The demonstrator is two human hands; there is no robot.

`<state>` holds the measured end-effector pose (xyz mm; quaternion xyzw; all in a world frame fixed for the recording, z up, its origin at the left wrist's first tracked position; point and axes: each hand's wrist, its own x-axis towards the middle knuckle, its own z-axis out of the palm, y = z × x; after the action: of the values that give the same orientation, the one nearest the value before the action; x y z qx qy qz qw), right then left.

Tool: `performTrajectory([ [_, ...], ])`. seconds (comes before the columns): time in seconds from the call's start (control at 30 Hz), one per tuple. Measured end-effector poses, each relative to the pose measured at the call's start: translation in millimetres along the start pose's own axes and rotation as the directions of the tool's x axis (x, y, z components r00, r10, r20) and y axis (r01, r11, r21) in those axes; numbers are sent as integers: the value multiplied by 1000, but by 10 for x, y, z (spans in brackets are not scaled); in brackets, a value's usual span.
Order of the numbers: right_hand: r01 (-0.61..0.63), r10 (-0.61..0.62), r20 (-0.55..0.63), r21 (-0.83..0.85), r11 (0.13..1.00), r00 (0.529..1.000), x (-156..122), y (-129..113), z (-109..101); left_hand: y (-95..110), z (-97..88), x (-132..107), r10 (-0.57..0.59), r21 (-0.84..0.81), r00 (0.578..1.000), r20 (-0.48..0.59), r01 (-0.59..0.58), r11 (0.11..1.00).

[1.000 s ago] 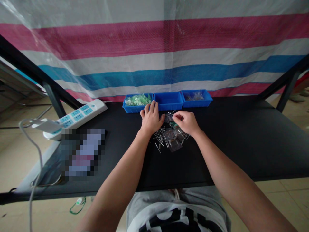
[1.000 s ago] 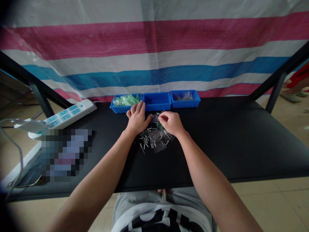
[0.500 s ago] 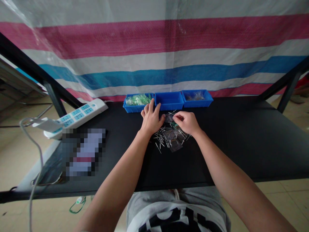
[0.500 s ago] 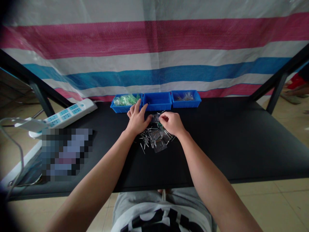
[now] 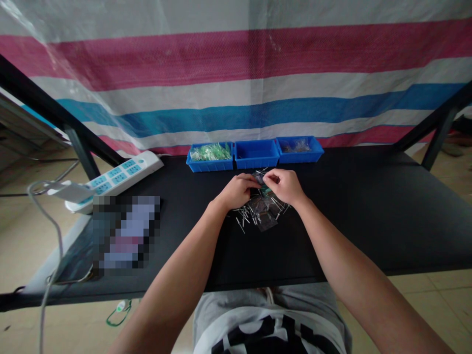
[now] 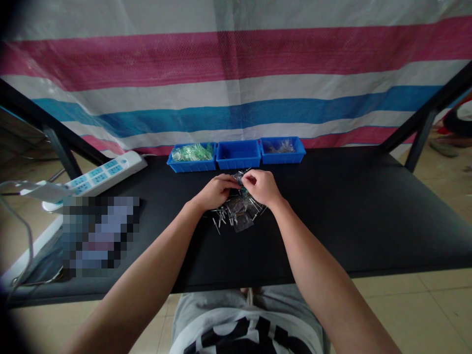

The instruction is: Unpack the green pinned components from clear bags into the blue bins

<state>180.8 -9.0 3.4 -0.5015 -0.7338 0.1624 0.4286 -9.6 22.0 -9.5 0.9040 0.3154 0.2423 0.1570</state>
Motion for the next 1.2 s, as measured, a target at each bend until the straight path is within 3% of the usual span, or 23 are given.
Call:
performTrajectory([
  [0.17,9,-9,8,-2,1000,1000,-2,19,20,4,-10,15,-17,0,1000,1,17,1000],
  [0.43,3,-3,34,-12,1000,999,-3,0,14,36,-18,14,-163,-56,987,0,163,985],
  [0.63,-4,4,58,-2,1000,998,7,34,32,39,-45,15,-136,-76,980,-143,126,989],
  [0.83,51,-53,101,24,998,994,18,81,57,129,-58,31,-203,-166,928,-312,157,974],
  [1.07,35,-41,140,45,998,989,5,18,29,197,-32,32,-272,-243,904,-330,197,950],
  [1.2,30,-36,77,80,996,996,4,-5,18,208,-30,33,-289,-322,893,-346,176,930],
])
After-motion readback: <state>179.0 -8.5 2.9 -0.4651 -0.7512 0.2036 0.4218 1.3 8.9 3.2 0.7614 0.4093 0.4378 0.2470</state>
